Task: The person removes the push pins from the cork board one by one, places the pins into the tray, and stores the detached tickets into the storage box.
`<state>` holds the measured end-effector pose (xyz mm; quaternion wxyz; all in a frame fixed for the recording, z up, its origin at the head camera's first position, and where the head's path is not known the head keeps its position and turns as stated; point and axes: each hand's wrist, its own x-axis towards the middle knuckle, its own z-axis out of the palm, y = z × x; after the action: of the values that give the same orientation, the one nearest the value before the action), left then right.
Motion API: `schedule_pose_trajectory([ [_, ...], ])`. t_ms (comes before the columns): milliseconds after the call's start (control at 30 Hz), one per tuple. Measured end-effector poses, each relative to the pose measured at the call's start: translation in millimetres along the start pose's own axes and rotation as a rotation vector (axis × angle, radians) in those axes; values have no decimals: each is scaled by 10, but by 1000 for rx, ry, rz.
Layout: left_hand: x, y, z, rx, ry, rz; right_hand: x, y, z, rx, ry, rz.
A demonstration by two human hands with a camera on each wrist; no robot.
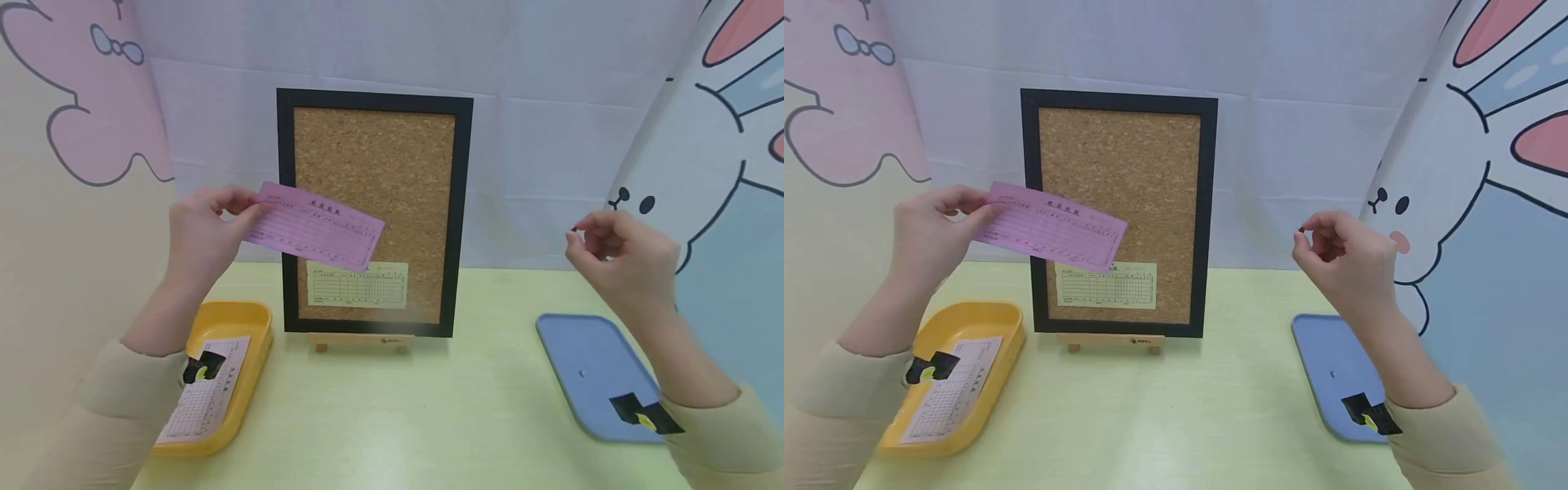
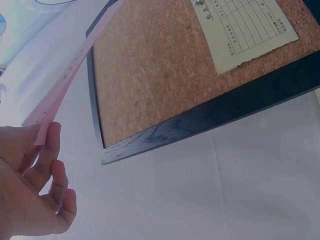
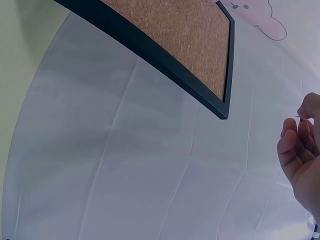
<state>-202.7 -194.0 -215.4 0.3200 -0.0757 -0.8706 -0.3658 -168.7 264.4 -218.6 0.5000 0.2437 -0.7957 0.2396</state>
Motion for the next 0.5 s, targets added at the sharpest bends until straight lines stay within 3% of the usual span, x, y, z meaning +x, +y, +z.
schedule_pose_trajectory([
  [233,50,-68,-179,55,-66,26,-156,95,-172,-65,-22,67],
  [500,75,-161,-379,160,-194,-17,-339,239,-281,-111,-42,109],
])
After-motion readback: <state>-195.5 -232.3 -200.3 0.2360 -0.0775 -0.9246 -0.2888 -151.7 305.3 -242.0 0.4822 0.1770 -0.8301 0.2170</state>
